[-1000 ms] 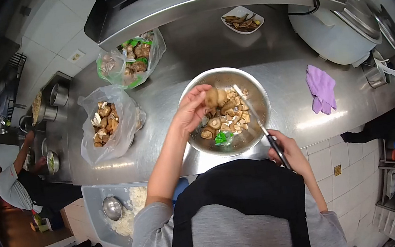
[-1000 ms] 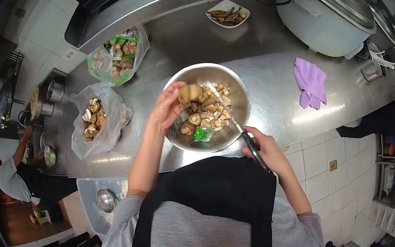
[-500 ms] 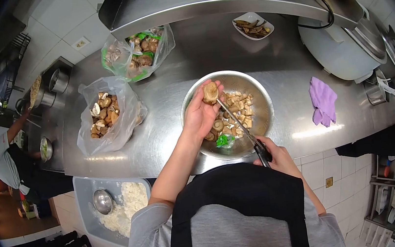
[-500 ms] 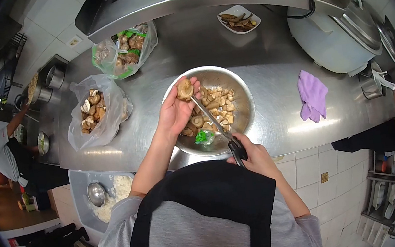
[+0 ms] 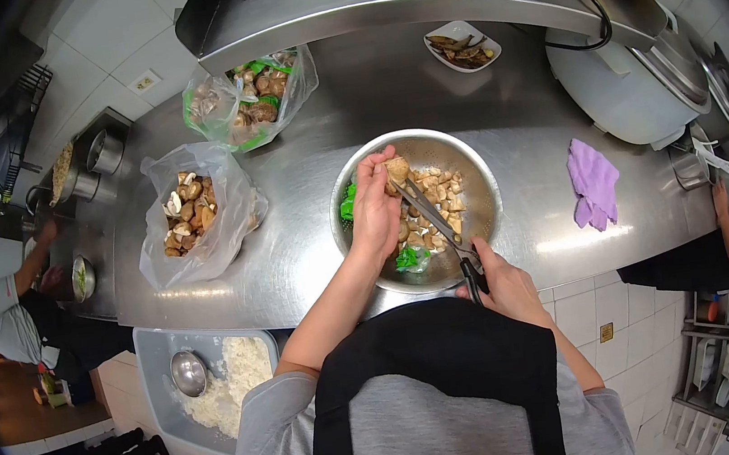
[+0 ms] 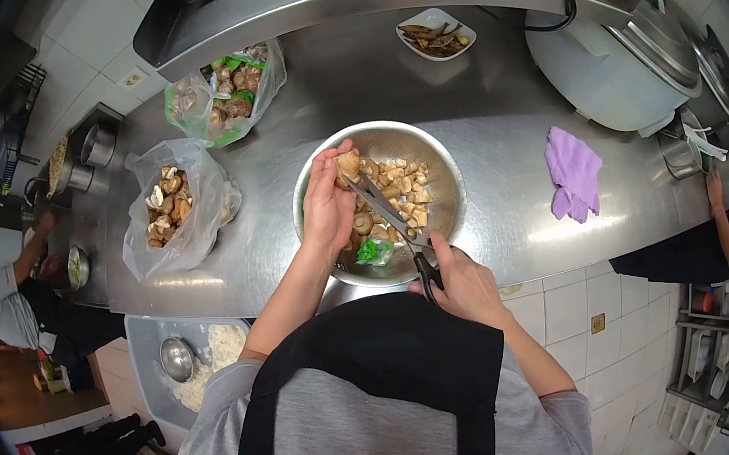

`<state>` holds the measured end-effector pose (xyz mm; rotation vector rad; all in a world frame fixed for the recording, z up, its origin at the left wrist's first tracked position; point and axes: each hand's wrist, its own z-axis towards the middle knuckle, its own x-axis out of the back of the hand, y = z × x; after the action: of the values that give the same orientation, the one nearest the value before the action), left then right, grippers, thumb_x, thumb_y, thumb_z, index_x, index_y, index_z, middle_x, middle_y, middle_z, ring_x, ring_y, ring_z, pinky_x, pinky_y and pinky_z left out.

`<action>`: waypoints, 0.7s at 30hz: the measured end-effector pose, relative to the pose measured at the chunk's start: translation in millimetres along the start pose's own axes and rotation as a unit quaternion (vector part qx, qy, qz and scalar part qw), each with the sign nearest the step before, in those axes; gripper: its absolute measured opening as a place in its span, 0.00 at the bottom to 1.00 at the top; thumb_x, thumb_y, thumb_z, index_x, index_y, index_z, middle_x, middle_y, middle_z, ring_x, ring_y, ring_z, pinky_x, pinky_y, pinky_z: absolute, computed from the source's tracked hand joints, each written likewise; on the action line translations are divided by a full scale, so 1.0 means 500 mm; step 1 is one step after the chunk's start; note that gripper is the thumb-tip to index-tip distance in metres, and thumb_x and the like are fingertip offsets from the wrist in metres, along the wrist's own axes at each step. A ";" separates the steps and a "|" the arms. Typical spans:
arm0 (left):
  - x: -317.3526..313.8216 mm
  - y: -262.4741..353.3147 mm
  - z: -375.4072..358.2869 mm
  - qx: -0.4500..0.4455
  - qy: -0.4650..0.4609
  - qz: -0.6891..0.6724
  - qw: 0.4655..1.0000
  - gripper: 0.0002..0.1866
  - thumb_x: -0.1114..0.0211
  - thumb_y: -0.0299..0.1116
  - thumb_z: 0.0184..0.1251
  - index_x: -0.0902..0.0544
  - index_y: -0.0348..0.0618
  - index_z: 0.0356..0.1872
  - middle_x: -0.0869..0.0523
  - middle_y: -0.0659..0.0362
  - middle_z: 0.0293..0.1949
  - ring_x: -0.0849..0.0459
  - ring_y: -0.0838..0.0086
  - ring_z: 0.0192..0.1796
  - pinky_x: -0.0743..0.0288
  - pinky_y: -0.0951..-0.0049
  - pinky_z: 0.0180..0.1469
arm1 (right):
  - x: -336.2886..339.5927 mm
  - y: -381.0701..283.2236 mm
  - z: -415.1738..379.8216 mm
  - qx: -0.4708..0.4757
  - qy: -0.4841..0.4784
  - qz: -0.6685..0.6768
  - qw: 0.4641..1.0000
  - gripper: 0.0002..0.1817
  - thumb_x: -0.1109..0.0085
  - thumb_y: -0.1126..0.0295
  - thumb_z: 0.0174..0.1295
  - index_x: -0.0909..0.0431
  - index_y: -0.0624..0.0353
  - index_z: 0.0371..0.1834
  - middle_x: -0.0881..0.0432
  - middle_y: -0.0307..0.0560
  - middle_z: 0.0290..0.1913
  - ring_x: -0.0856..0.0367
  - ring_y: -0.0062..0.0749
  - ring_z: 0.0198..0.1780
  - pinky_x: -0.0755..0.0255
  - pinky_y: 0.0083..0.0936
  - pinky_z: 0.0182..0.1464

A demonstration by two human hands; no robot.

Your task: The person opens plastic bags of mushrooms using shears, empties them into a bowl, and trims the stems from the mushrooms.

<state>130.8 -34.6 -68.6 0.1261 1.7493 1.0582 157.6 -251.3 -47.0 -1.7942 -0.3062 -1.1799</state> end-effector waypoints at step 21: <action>0.011 -0.020 -0.016 0.016 0.031 0.092 0.995 0.20 0.58 0.40 0.72 0.36 0.42 0.59 0.32 0.54 0.56 0.32 0.69 0.58 0.38 0.64 0.60 | -0.039 0.007 0.026 0.056 -0.006 0.053 0.997 0.31 0.49 0.55 0.61 0.43 0.61 0.62 0.26 0.52 0.16 0.24 0.43 0.15 0.30 0.35 0.18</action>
<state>125.9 -42.7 -78.9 0.2818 1.8389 1.1774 157.3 -237.6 -66.2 -1.7001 -0.2744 -1.0583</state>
